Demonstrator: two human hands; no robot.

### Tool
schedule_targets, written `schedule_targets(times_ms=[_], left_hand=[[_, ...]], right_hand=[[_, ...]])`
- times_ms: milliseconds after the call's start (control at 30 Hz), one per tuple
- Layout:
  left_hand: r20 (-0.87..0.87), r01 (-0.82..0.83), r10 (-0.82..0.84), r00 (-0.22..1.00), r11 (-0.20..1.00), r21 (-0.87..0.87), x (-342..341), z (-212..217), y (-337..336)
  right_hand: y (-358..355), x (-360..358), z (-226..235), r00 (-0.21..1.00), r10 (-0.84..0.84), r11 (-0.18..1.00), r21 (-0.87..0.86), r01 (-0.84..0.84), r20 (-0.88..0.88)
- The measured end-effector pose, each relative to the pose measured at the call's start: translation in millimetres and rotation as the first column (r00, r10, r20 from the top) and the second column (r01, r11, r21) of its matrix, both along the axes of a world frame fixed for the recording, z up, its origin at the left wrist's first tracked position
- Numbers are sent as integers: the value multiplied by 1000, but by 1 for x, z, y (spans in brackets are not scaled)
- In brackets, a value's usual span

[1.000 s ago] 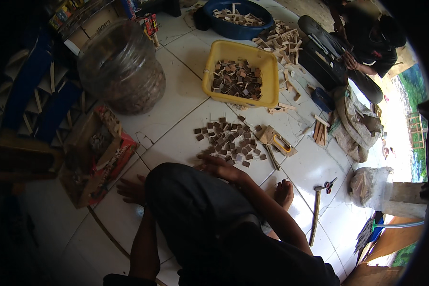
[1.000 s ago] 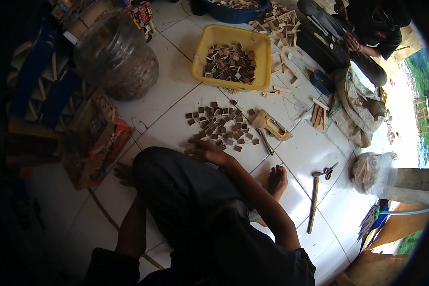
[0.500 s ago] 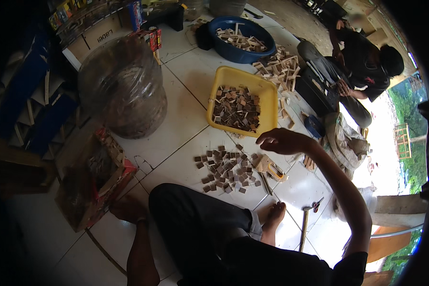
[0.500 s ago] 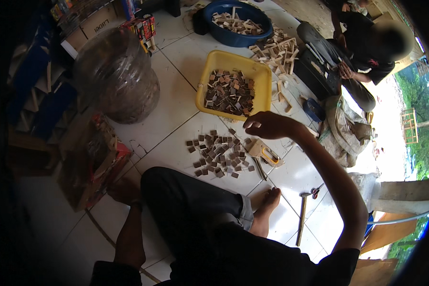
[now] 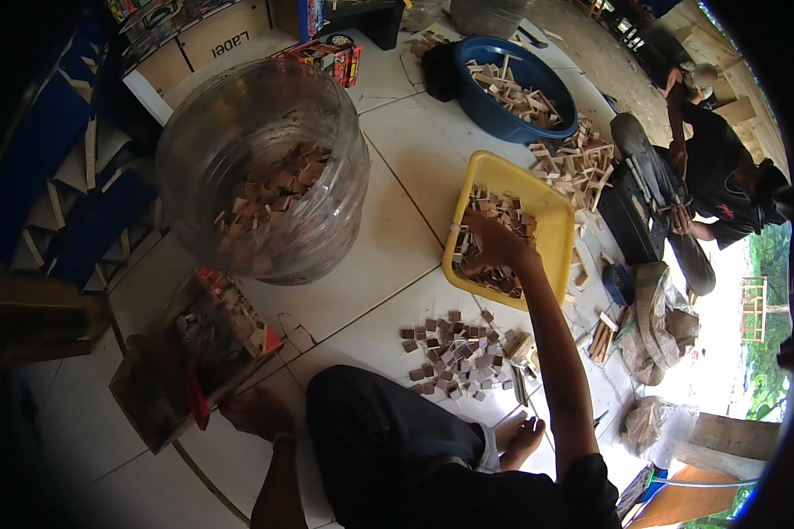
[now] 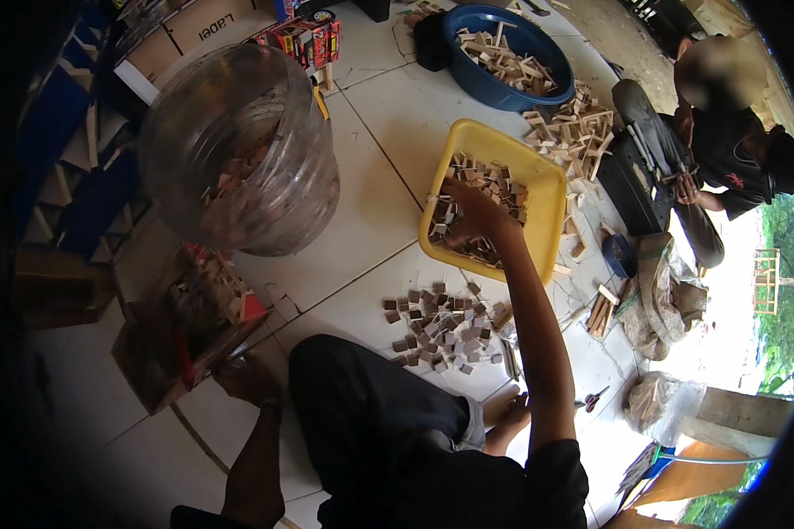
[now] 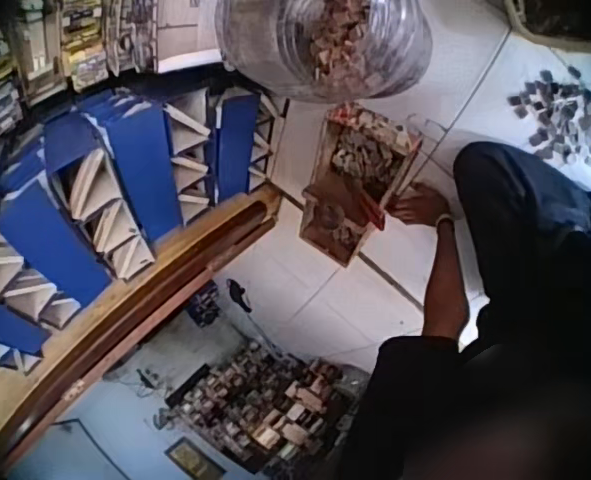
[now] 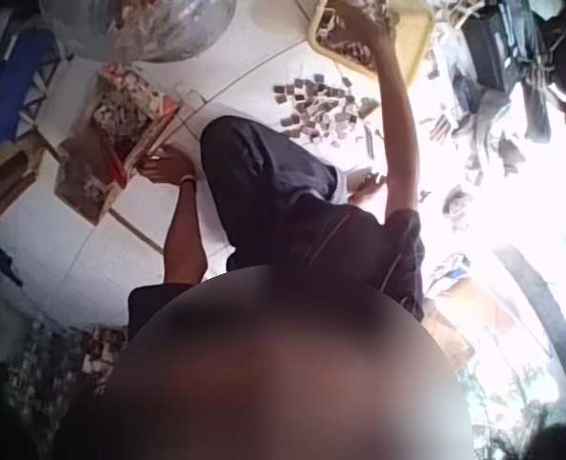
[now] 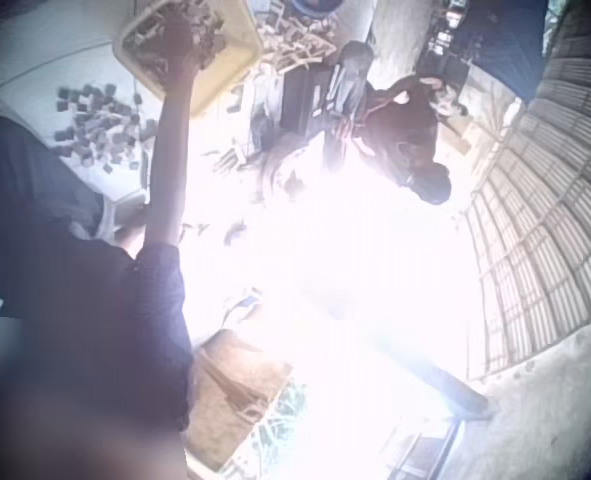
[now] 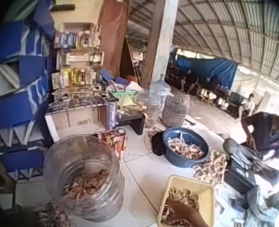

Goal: The person sits on the floor and repeatedly picks up small wooden blocks from a yellow bin, then places them onto a growing pile on the floor. The person handles the blocks one at a time with their right hand while remaining seated.

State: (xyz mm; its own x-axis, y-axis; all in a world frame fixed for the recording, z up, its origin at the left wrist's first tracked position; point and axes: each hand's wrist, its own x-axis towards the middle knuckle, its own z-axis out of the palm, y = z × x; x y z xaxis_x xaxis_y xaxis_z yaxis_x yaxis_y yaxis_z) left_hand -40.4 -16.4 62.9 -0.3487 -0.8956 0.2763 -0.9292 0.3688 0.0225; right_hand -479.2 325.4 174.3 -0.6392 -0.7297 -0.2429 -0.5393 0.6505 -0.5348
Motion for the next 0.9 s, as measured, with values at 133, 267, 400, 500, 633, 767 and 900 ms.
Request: schedule_targets(times_ms=[133,267,400,500,633,767,900], left_hand=[[128,-64,64,990,998,2,2,-5,-1],[101,-60,63,993,998,-34,1,-4,-3],[87,-67,69,994,997,-27,-3,0,-2],[77,-43,45,996,999,-30,-3,3,-1],[41,-24,27,999,996,-85,0,-3,-1],[101,-28,48,994,982,-189,0,-13,-3],[43,-44,44,998,999,-3,4,-12,-8]], right_hand=[[11,35,-10,990,-78,994,-91,68,-115],[23,40,-15,959,-156,984,-119,130,-237],[30,44,-22,937,-229,974,-62,220,-263],[31,50,-30,914,-264,962,-14,274,-308],[23,47,-39,910,-256,952,79,296,-327],[19,43,-41,927,-202,968,78,238,-316],[22,45,-35,916,-216,971,21,237,-338]])
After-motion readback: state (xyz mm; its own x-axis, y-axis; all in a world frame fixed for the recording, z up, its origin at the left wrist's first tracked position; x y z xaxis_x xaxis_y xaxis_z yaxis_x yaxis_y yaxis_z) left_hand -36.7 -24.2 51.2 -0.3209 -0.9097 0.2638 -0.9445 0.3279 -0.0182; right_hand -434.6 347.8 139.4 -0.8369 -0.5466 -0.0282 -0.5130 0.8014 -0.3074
